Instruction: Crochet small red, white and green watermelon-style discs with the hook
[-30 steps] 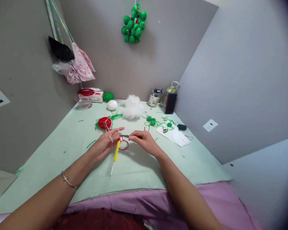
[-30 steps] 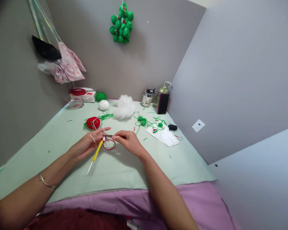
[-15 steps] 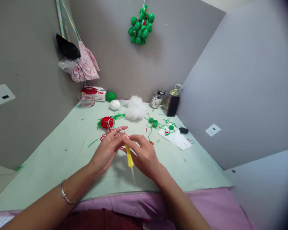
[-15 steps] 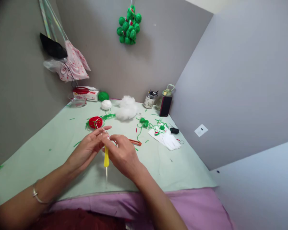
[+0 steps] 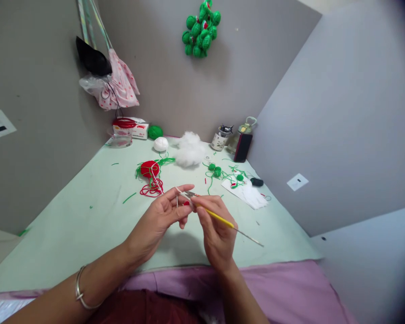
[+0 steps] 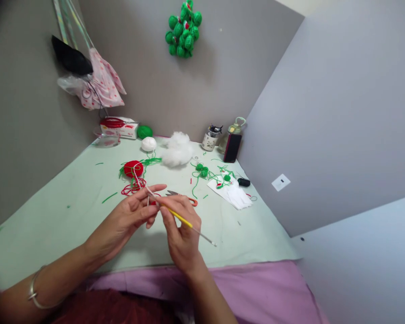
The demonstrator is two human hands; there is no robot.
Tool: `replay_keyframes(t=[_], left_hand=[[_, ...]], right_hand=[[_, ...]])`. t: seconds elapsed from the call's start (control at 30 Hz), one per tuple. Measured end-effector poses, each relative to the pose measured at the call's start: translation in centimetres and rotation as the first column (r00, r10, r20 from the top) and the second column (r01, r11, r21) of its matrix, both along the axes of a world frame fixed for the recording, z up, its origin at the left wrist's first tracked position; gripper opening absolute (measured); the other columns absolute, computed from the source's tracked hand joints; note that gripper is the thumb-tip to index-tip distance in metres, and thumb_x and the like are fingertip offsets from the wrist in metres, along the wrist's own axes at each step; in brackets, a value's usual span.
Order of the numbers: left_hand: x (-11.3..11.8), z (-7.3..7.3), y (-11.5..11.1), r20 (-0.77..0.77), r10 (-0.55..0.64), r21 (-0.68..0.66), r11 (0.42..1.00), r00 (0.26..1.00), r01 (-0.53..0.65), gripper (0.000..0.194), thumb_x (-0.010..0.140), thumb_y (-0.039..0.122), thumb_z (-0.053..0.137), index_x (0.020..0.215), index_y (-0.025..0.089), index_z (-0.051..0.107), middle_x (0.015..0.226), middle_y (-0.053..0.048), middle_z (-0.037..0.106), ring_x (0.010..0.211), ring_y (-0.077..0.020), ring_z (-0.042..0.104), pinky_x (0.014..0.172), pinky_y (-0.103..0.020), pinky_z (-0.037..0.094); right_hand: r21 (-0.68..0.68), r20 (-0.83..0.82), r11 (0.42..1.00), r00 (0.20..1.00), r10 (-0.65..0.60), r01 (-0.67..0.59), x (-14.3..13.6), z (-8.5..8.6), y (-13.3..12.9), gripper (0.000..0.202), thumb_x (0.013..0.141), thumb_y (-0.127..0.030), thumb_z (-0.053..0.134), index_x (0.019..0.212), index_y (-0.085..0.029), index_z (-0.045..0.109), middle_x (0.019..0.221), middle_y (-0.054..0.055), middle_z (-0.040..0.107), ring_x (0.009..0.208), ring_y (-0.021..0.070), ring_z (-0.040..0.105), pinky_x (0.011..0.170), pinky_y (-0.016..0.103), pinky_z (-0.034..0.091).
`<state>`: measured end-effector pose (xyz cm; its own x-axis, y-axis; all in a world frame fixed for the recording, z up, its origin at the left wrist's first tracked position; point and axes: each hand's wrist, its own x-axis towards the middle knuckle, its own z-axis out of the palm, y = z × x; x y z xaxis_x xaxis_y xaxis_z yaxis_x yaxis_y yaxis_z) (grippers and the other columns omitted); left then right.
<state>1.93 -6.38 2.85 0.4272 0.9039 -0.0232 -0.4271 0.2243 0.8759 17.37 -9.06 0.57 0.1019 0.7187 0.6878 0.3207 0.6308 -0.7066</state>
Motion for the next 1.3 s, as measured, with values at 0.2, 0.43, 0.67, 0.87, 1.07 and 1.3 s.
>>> replay_keyframes(t=[0.2,0.43,0.67,0.87,1.07,1.3], left_hand=[[-0.2,-0.8,-0.1,-0.113,0.023,0.073,0.997,0.993,-0.014,0.062,0.087,0.029,0.083,0.144,0.022,0.058,0.087,0.004,0.063,0.059,-0.0054,0.052,0.060,-0.021,0.043],[0.2,-0.8,-0.6,-0.184,0.072,0.102,0.993,0.980,-0.054,0.079,0.080,0.025,0.087,0.150,0.024,0.051,0.088,0.004,0.064,0.049,-0.0022,0.036,0.044,-0.019,0.026],[-3.9,-0.2,3.8,-0.431,-0.054,0.235,0.957,0.901,0.170,0.029,0.086,0.039,0.081,0.109,0.022,0.080,0.074,0.002,0.065,0.056,-0.0077,0.045,0.053,-0.021,0.038],[-12.8,3.4,10.3,-0.631,0.529,0.609,0.791,0.567,-0.059,0.021,0.096,0.022,0.062,0.101,0.012,0.080,0.093,0.009,0.075,0.095,-0.0089,0.057,0.082,-0.023,0.037],[-6.7,3.4,5.7,-0.344,0.558,0.678,0.704,0.755,-0.211,0.027,0.094,0.048,0.073,0.081,0.025,0.078,0.078,0.003,0.068,0.091,-0.0177,0.062,0.083,-0.026,0.048],[0.0,2.0,1.6,0.062,-0.393,0.007,0.919,0.917,0.393,0.059,0.090,0.067,0.068,0.058,0.022,0.048,0.058,0.007,0.032,0.045,-0.0080,0.023,0.045,-0.030,0.052]], right_hand=[[-0.147,-0.260,0.985,0.965,0.044,-0.084,0.0,-0.9,0.0,0.021,0.104,-0.029,0.059,0.107,-0.030,0.080,0.081,0.000,0.072,0.082,0.0170,0.067,0.086,0.037,0.051],[-0.123,-0.244,0.991,0.970,0.027,-0.059,-0.4,-0.6,-0.8,0.010,0.089,-0.020,0.079,0.093,-0.029,0.080,0.086,0.000,0.073,0.089,0.0165,0.067,0.083,0.031,0.054],[-0.212,-0.683,0.925,0.725,0.091,-0.316,1.6,-0.3,-1.0,0.013,0.076,-0.026,0.088,0.078,-0.024,0.075,0.075,-0.003,0.065,0.056,0.0089,0.057,0.051,0.023,0.047],[-0.190,-0.692,0.910,0.708,0.142,-0.369,4.1,0.7,-1.7,0.016,0.080,-0.029,0.084,0.078,-0.024,0.070,0.071,-0.005,0.057,0.052,0.0069,0.049,0.047,0.020,0.041],[-0.218,-0.598,0.906,0.783,0.171,-0.364,2.1,0.7,-1.7,0.013,0.079,-0.026,0.088,0.078,-0.023,0.075,0.072,-0.003,0.064,0.056,0.0102,0.061,0.052,0.024,0.052],[-0.203,-0.517,0.937,0.844,0.145,-0.285,2.1,0.5,-2.5,0.008,0.085,-0.019,0.083,0.085,-0.024,0.078,0.077,-0.002,0.068,0.063,0.0103,0.066,0.057,0.023,0.055]])
